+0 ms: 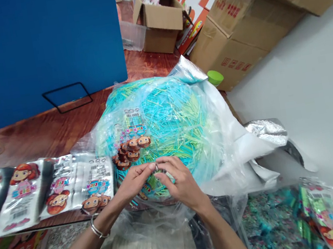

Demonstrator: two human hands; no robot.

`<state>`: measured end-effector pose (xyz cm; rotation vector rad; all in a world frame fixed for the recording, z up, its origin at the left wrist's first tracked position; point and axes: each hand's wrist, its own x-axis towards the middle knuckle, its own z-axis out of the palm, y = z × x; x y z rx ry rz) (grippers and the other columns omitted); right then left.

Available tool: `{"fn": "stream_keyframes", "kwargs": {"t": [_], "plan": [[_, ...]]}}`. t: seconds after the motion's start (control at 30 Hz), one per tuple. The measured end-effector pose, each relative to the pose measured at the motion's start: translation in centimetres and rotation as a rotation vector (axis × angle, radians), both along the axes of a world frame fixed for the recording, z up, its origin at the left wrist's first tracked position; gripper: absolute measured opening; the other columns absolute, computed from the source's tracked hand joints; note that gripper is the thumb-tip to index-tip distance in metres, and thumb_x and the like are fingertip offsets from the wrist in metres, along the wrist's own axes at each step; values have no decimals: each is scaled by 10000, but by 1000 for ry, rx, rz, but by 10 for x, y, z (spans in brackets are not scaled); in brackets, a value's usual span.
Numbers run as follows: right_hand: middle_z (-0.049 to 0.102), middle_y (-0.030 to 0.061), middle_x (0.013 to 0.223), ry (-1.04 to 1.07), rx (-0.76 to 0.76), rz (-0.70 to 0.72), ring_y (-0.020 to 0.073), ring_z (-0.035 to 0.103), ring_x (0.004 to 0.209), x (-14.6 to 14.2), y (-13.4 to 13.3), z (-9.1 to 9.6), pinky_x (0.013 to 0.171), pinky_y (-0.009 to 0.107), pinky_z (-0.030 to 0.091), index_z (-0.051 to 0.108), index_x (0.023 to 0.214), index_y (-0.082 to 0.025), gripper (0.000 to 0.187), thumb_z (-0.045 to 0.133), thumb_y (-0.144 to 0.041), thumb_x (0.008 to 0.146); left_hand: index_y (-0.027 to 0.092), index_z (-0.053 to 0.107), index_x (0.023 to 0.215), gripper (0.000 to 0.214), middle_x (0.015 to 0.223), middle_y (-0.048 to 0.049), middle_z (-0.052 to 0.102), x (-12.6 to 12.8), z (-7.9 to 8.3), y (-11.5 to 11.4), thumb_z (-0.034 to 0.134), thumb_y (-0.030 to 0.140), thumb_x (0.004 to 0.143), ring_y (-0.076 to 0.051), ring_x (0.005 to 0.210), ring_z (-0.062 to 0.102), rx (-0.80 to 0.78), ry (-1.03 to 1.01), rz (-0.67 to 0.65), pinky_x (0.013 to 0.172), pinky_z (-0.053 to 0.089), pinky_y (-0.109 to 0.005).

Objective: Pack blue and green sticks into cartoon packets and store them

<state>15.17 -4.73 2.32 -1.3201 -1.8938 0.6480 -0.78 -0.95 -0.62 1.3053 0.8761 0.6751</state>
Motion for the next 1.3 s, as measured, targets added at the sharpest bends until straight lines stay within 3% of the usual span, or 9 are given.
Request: {"fn": "stream_keyframes", "kwargs": {"t": [0.23,0.37,0.5,0.63,0.73,0.83,0.97,1.1,1.3], "plan": [[600,54,1102,98,-13,-36,187,546,1068,-10,6,3,923,366,434,616,1009,-252,179,520,-202,866,179,704,966,338,915,-23,693,-9,13,1,468,400,867,-187,888,597,41,-37,139,830,428,-288],[519,81,1254,313,-167,-183,183,587,1001,-31,0,-7,793,327,510,388,1298,-274,490,559,-262,839,182,698,987,310,1044,-48,675,-11,21,2,480,370,872,-194,996,590,45,-116,355,900,418,-302],[652,50,986,410,-318,-176,172,632,842,-51,1,-14,750,314,508,455,1210,-221,424,586,-293,814,182,704,969,302,1093,-56,661,-15,30,3,494,373,866,-200,1049,575,86,-146,448,942,408,-319],[646,10,825,449,-294,-166,149,608,748,-46,44,-6,697,284,481,557,985,-201,255,608,-344,781,201,657,1077,351,1160,-64,637,-35,29,20,483,415,859,-208,1083,570,108,-84,571,964,409,-356],[560,-24,656,436,-242,-297,124,524,602,-36,98,-4,579,261,435,559,776,-173,272,639,-424,710,199,539,1237,442,1297,-82,549,-62,16,42,489,398,846,-210,1215,480,140,41,711,1041,338,-366],[505,-27,589,263,-195,-382,121,474,583,-36,139,-10,585,262,390,556,647,-160,293,569,-440,733,130,503,1265,524,1340,-133,502,-90,-1,61,506,381,804,-239,1242,455,63,234,645,1052,323,-383],[514,-13,565,10,-180,-357,136,476,580,-53,150,-22,609,276,371,558,599,-161,288,509,-391,765,69,513,1241,572,1224,-176,586,-111,-17,71,488,424,793,-266,1113,559,124,490,445,965,408,-386],[629,64,812,-14,-173,-405,186,551,710,-71,137,-33,690,317,414,606,871,-153,302,529,-422,759,76,522,1232,541,1119,-170,639,-110,-23,78,475,408,808,-271,1015,603,261,661,371,890,446,-375],[581,196,1099,159,-183,-572,245,589,874,-96,111,-54,784,382,444,385,1283,-77,690,547,-493,757,134,614,1129,437,1138,-150,642,-103,-23,91,443,411,837,-313,1128,536,275,681,390,990,341,-420]]}}
